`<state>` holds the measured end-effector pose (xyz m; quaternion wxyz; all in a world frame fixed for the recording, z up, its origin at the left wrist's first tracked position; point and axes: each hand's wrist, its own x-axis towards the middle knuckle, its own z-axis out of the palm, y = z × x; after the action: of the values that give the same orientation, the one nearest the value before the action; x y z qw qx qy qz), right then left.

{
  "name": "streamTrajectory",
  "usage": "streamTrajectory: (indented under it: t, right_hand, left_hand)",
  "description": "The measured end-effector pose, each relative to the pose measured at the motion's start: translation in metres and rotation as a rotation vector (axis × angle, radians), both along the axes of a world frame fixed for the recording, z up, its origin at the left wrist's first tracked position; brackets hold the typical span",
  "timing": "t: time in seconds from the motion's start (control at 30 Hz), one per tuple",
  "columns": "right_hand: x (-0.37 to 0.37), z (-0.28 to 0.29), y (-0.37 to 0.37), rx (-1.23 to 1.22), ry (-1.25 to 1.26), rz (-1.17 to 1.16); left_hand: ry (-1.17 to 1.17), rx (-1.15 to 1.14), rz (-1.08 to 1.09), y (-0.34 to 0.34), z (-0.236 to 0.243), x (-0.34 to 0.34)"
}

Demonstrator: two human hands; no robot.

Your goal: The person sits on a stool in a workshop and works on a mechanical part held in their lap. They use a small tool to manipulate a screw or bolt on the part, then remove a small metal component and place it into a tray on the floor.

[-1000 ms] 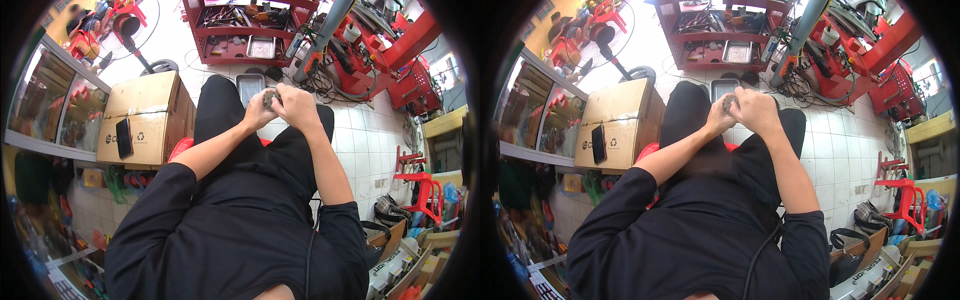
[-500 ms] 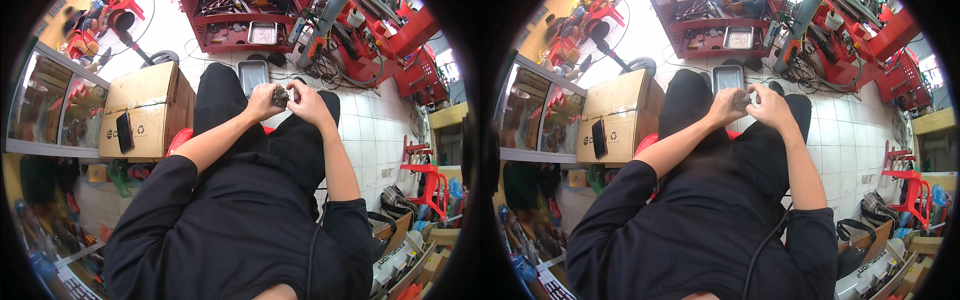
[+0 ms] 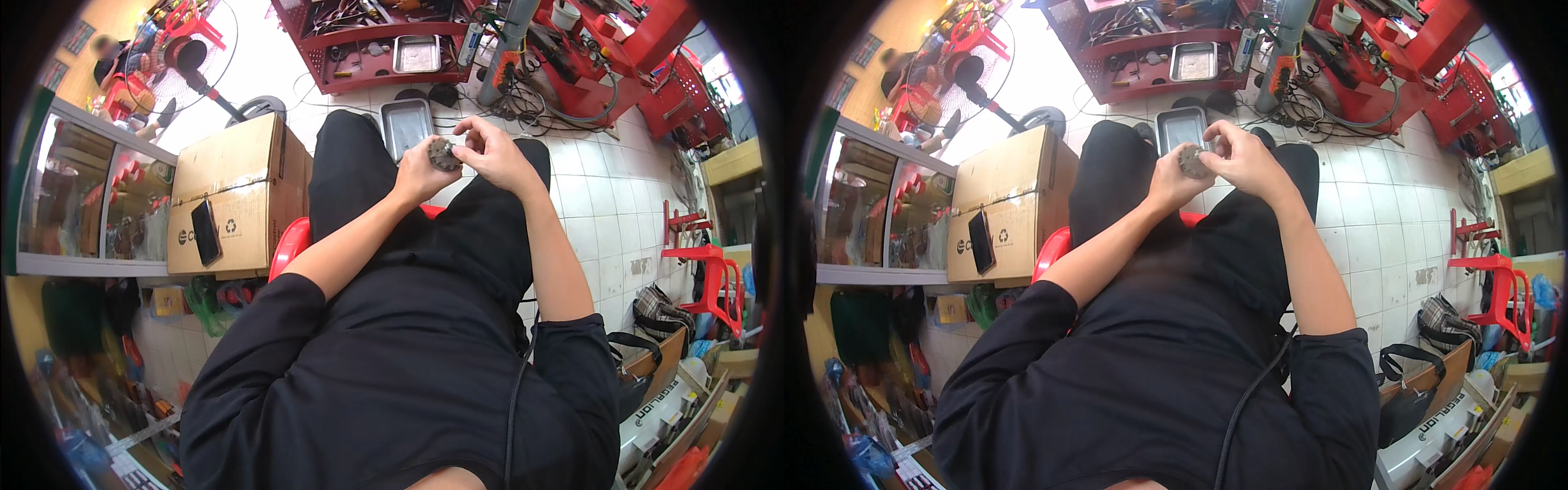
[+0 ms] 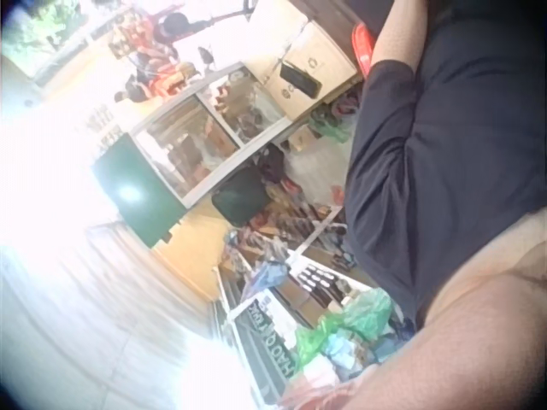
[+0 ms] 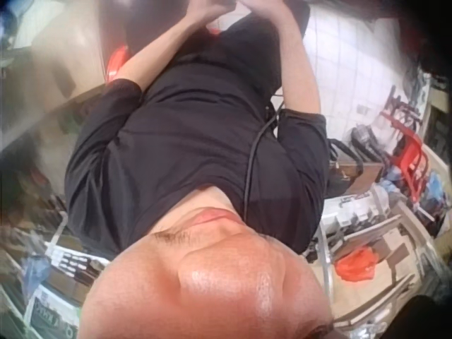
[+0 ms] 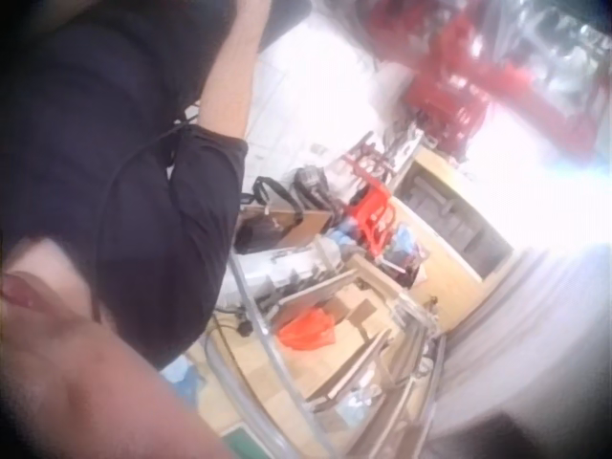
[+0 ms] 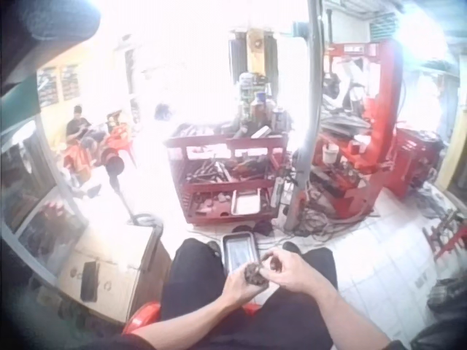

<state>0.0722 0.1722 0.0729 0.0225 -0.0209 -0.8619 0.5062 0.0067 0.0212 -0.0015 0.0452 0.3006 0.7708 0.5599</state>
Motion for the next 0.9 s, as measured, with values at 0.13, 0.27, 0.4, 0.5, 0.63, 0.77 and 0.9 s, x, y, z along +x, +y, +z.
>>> streamTrajectory:
  t: [0.13,0.27,0.4,0.5,0.63,0.77,0.9]
  right_hand:
    - [0.010,0.033,-0.016,0.234,0.225,-0.119]
    - [0.025,0.071,-0.038,0.190,0.456,-0.217]
    - [0.029,0.102,-0.043,0.071,0.616,-0.170]
    - [0.030,0.119,-0.044,-0.036,0.591,-0.096]
    - [0.044,0.117,-0.053,-0.064,0.613,-0.111]
    - [0.054,0.110,-0.051,0.002,0.545,-0.080]
    - [0.055,0.113,-0.048,0.050,0.538,-0.026]
  left_hand:
    - [-0.040,0.087,-0.023,-0.001,0.033,0.005]
    - [-0.014,0.279,-0.118,0.000,0.081,0.013]
    - [-0.017,0.319,-0.177,-0.008,0.130,0.019]
    - [-0.111,0.336,-0.245,-0.021,0.154,0.024]
    - [-0.110,0.295,-0.300,-0.040,0.165,0.031]
    - [-0.090,0.220,-0.301,-0.049,0.156,0.040]
    - [-0.051,0.103,-0.277,-0.049,0.156,0.043]
